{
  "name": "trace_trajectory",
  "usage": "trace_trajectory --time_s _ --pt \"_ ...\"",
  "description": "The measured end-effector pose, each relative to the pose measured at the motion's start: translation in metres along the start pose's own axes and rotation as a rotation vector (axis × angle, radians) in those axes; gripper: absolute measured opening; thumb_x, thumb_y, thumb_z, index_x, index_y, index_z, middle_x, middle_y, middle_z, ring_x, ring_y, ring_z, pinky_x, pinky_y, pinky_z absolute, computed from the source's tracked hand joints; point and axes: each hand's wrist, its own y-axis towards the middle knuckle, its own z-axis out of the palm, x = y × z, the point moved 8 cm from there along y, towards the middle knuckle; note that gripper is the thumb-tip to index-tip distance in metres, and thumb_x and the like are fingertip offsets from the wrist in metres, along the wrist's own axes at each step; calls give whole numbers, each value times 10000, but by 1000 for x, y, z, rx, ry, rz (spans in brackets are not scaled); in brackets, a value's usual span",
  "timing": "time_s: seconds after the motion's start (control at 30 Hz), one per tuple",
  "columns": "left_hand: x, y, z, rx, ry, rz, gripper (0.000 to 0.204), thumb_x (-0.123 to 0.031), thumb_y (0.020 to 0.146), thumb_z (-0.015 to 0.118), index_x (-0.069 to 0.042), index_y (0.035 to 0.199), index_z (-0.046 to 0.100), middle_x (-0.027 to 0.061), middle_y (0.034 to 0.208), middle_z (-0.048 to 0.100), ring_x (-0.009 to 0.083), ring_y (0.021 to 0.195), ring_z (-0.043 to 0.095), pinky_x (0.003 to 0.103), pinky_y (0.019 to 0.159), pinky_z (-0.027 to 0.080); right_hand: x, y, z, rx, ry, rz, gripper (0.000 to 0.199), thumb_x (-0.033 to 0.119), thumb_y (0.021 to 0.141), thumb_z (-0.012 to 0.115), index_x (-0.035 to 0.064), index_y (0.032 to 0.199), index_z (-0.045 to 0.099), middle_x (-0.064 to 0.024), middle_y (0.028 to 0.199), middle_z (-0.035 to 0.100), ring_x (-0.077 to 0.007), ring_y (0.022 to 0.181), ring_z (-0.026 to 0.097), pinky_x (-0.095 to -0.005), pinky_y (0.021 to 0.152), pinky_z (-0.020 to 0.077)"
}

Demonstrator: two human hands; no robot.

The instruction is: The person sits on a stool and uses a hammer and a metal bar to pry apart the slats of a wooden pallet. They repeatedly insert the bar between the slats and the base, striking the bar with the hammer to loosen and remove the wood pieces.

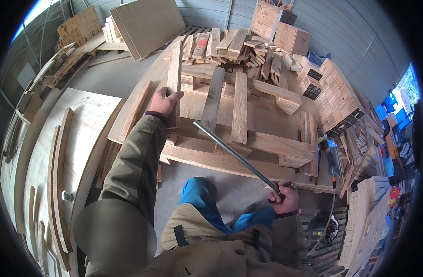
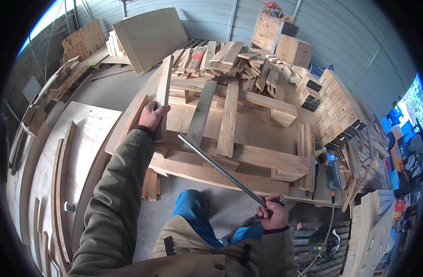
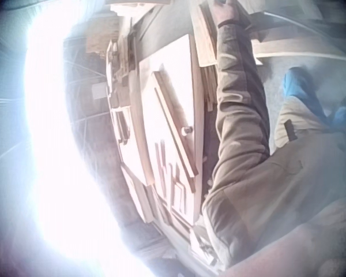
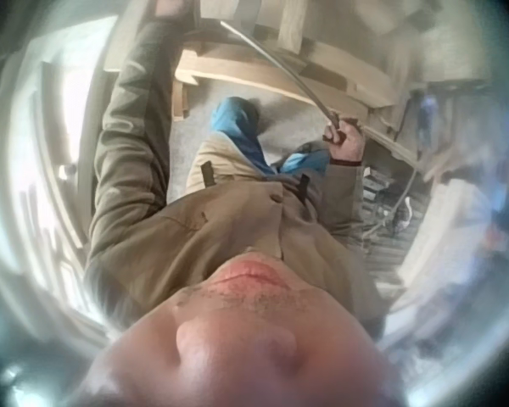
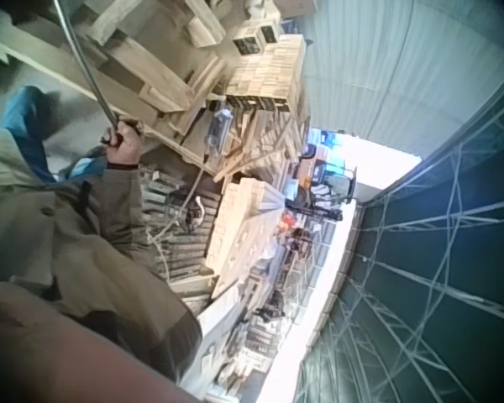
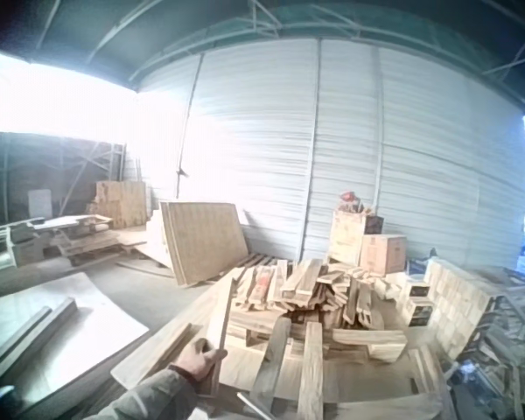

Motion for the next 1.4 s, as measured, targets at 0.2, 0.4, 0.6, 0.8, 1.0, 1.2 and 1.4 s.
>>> trace_trajectory --time_s 0.2,0.4,0.6,0.8,1.0,1.2,1.4 --pt "-3 -7 -2 23 -69 -15 554 -402 838 791 88 1076 695 201 939 737 265 849 708 386 820 550 -4 -50 -32 9 -43 17 136 -2 807 616 25 938 634 -315 998 716 -189 472 477 -394 548 479" --pt "-1 -7 -3 52 -153 -26 530 -369 838 785 81 1102 696 168 951 725 238 859 679 370 817 528 -34 -91 -60 -72 -143 134 121 -38 814 589 -2 921 632 -333 1056 713 -187 483 479 -414 552 497" --pt "3 -3 -39 12 -294 64 487 -353 875 755 74 1099 689 105 951 694 193 855 620 334 794 488 -52 -114 -84 -161 -271 221 117 -74 803 560 -20 890 617 -345 1056 708 -190 502 499 -391 548 519" --pt "18 -6 -99 55 -103 73 506 -325 839 810 67 1132 682 99 973 719 165 883 640 314 827 513 -61 -118 -91 -228 -315 277 92 -78 810 570 -36 882 609 -334 1016 707 -179 509 510 -371 552 519" --pt "75 -13 -130 -26 331 -50 589 -316 782 868 68 1194 694 169 1040 767 228 930 729 357 858 573 -69 -113 -87 -218 -245 289 99 -89 814 568 -32 886 603 -335 1011 705 -170 506 506 -362 554 510" --pt "110 -13 -115 -19 518 -128 729 -405 781 845 23 1334 640 273 1240 716 366 1191 695 436 1017 548 -69 -109 -91 -219 -228 286 108 -105 813 566 -26 880 597 -344 1004 704 -169 494 501 -363 551 509" --pt "126 -3 -103 30 826 -139 765 -269 808 818 -106 1498 528 231 1431 592 392 1333 577 454 1136 470 -68 -109 -96 -234 -241 291 98 -93 812 571 -24 877 596 -341 1005 706 -168 486 500 -365 540 508"
